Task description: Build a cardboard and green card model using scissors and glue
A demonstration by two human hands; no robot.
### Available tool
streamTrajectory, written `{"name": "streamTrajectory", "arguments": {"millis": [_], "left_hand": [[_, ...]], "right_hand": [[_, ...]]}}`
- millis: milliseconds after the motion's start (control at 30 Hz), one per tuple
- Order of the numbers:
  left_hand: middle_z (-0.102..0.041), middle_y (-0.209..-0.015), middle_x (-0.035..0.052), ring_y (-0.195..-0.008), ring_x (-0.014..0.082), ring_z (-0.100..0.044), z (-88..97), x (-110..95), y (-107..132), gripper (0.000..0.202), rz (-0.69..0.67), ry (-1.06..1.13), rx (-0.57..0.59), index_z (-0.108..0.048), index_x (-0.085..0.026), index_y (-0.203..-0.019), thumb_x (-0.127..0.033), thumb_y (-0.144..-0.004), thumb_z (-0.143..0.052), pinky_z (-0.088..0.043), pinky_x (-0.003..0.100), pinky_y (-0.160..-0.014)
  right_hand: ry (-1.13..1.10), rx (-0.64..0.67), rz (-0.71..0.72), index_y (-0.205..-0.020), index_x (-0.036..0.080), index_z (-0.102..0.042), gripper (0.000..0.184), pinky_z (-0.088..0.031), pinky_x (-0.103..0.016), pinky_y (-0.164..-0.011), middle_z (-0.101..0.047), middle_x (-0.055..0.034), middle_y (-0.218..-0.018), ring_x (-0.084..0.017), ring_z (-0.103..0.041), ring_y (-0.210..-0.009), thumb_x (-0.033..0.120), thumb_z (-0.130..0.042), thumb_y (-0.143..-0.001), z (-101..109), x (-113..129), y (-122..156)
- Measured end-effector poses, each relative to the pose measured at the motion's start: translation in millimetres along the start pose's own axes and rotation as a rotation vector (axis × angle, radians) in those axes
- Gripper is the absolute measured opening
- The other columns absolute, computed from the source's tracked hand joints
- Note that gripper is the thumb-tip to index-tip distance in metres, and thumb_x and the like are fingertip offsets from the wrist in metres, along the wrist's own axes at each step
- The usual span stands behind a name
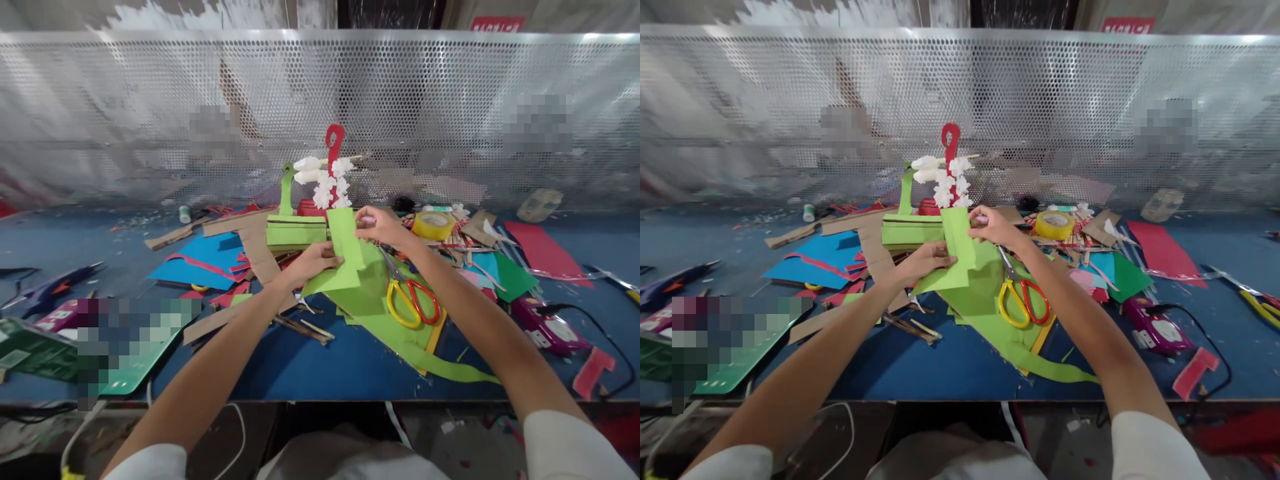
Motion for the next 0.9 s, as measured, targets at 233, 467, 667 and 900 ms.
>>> {"name": "streamTrajectory", "arguments": {"millis": [233, 467, 667, 900], "left_hand": [[-0.072, -0.074, 0.0034, -0.063, 0.0137, -0.066, 16.5, -6.4, 18.9, 0.051, 0.037, -0.041, 0.117, -0.071, -0.014, -0.099, -0.057, -0.076, -0.088, -0.051, 0.025, -0.063], [-0.068, -0.068, 0.0032, -0.062, 0.0123, -0.06, 24.8, -4.1, 20.4, 0.039, -0.018, -0.208, 0.19, -0.07, -0.013, -0.077, -0.047, -0.073, -0.089, -0.047, 0.024, -0.062], [-0.067, -0.069, 0.0009, -0.059, 0.011, -0.059, 38.9, 2.3, 13.0, 0.034, 0.007, -0.057, 0.03, -0.067, -0.014, -0.078, -0.037, -0.066, -0.09, -0.044, 0.021, -0.055], [-0.057, -0.058, -0.004, -0.049, 0.0068, -0.055, 65.7, 0.7, 11.6, 0.029, -0.043, 0.433, -0.216, -0.058, -0.016, -0.074, -0.021, -0.071, -0.086, -0.05, 0.018, -0.055]], "right_hand": [[-0.002, 0.17, 0.002, -0.097, 0.021, -0.056, 0.044, -0.049, -0.023, -0.059, -0.053, 0.008, -0.075, -0.009, -0.052, -0.064, 0.03, -0.087, -0.067, -34.0, 11.3, 8.9], [0.112, 0.226, 0.015, -0.1, 0.021, -0.058, 0.044, -0.05, -0.023, -0.06, -0.06, 0.0032, -0.082, -0.012, -0.057, -0.069, 0.039, -0.087, -0.072, -42.8, 12.8, 12.2], [0.381, 0.073, -0.073, -0.106, 0.021, -0.062, 0.032, -0.047, -0.024, -0.063, -0.068, -0.004, -0.091, -0.015, -0.064, -0.076, 0.052, -0.053, -0.104, -29.4, -7.9, 23.1], [0.56, 0.217, 0.044, -0.084, 0.023, -0.067, 0.022, -0.046, -0.031, -0.072, -0.067, -0.0032, -0.082, -0.019, -0.059, -0.072, 0.042, -0.072, -0.094, -43.9, -22.1, 37.1]]}}
Point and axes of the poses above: each hand's wrist, its own y-axis away from the middle knuckle, its own z-axis out of the back of the hand, x = y × z, the point moved 6 cm from there along -y, towards the middle knuckle
